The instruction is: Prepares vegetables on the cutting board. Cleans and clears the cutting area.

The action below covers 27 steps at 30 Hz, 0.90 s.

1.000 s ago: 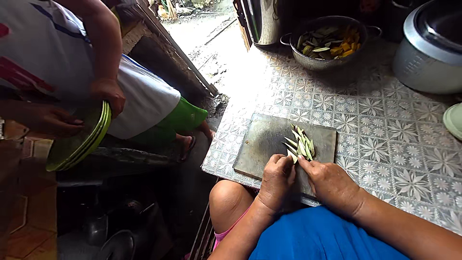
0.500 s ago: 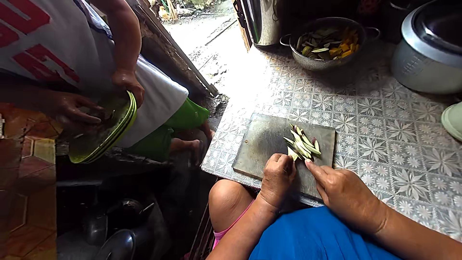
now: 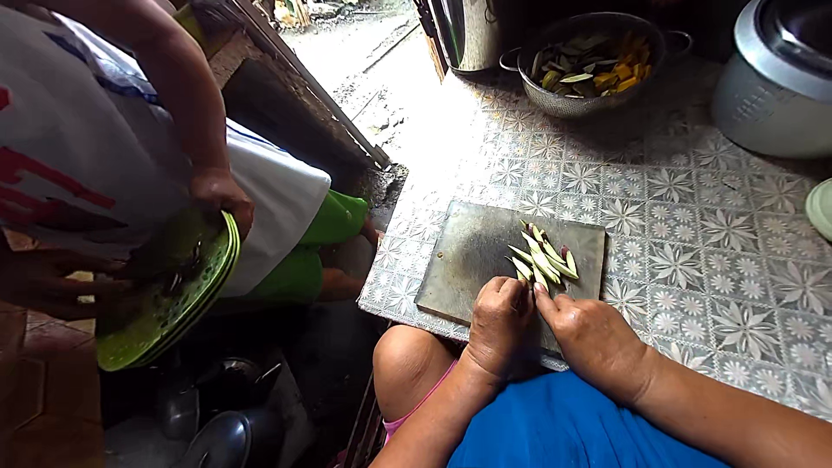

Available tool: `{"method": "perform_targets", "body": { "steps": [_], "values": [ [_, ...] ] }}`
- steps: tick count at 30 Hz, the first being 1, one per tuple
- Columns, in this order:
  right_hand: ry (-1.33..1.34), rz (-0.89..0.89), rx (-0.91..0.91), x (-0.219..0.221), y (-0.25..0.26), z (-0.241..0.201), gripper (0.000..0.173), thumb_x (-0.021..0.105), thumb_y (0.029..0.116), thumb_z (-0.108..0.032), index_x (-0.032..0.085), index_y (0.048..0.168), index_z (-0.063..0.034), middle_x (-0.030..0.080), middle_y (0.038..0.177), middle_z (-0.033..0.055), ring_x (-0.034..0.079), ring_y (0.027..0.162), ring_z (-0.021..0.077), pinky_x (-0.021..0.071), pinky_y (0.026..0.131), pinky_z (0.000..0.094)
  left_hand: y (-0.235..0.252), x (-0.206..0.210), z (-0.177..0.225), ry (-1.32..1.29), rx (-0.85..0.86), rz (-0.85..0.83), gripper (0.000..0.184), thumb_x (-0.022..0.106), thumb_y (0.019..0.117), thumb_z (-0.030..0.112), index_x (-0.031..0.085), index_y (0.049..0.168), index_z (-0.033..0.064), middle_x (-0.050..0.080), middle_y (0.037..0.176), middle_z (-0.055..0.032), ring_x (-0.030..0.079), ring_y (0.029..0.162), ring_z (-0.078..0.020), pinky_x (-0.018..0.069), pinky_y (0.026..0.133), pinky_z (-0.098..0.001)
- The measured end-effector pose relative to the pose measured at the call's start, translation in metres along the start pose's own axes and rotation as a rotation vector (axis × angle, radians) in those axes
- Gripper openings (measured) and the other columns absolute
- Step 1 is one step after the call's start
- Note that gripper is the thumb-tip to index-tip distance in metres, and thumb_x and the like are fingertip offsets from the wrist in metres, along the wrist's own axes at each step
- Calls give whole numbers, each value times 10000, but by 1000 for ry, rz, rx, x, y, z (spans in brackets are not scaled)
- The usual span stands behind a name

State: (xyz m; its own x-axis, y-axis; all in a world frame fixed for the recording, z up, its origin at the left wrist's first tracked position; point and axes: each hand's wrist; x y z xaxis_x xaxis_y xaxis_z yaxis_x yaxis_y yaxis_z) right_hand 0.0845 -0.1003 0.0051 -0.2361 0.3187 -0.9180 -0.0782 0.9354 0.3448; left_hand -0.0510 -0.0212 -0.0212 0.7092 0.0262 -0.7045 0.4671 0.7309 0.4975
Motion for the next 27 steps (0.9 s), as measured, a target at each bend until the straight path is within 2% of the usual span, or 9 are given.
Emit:
{"method": "perform_targets", "body": {
  "steps": [3, 6, 11, 13, 17, 27],
  "values": [
    [101, -39, 24, -1, -1, 7, 428, 622, 799, -14, 715, 1211, 53, 643, 663, 138, 630, 486, 285, 506, 432, 407, 0, -1, -1, -9, -8, -1, 74, 754, 784, 86, 740, 823, 25, 713, 775, -96, 694, 688, -168, 587, 671, -267],
    [224, -70, 55, -5, -9, 16, 434, 588, 828, -63, 703, 1235, 35, 691, 732, 134, 673, 556, 293, 554, 500, 437, 0, -3, -1, -8, -34, -5, 79, 750, 802, 95, 733, 834, 25, 699, 751, -77, 673, 660, -149, 576, 652, -254],
    [167, 57, -25, -10, -17, 22, 444, 529, 833, -88, 728, 1211, 31, 656, 666, 101, 613, 480, 244, 483, 427, 368, 0, 0, 0, 4, -45, -9, 73, 747, 808, 103, 736, 837, 37, 700, 758, -77, 678, 674, -149, 578, 663, -255],
    [142, 60, -53, -13, -16, 20, 429, 530, 842, -77, 734, 1206, 20, 647, 656, 95, 595, 465, 234, 464, 413, 357, -1, 0, 0, -5, -48, -12, 70, 749, 811, 103, 739, 837, 39, 701, 766, -74, 673, 680, -141, 574, 668, -245],
    [106, 33, -71, -10, -17, 15, 439, 560, 804, -50, 739, 1200, 15, 613, 621, 91, 574, 441, 233, 448, 394, 355, 0, -2, 0, -13, -51, -19, 69, 758, 813, 102, 749, 839, 39, 710, 772, -70, 677, 682, -131, 575, 675, -235],
    [100, 69, -77, -10, -22, 13, 421, 553, 816, -36, 747, 1186, 21, 596, 602, 80, 549, 421, 214, 421, 371, 336, 3, -6, -1, -56, -58, -55, 70, 754, 823, 97, 758, 862, 39, 722, 793, -63, 679, 714, -113, 568, 705, -215]
  ]
}}
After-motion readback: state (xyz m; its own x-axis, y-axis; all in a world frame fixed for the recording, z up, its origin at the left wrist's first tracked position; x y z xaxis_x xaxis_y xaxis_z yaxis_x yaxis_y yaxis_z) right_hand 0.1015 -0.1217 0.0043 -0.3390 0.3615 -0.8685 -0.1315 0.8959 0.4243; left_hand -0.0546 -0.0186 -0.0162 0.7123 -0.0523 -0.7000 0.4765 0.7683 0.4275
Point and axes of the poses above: each hand's wrist, its own y-axis towards the middle knuckle, its own x-axis out of the palm, z = x × y
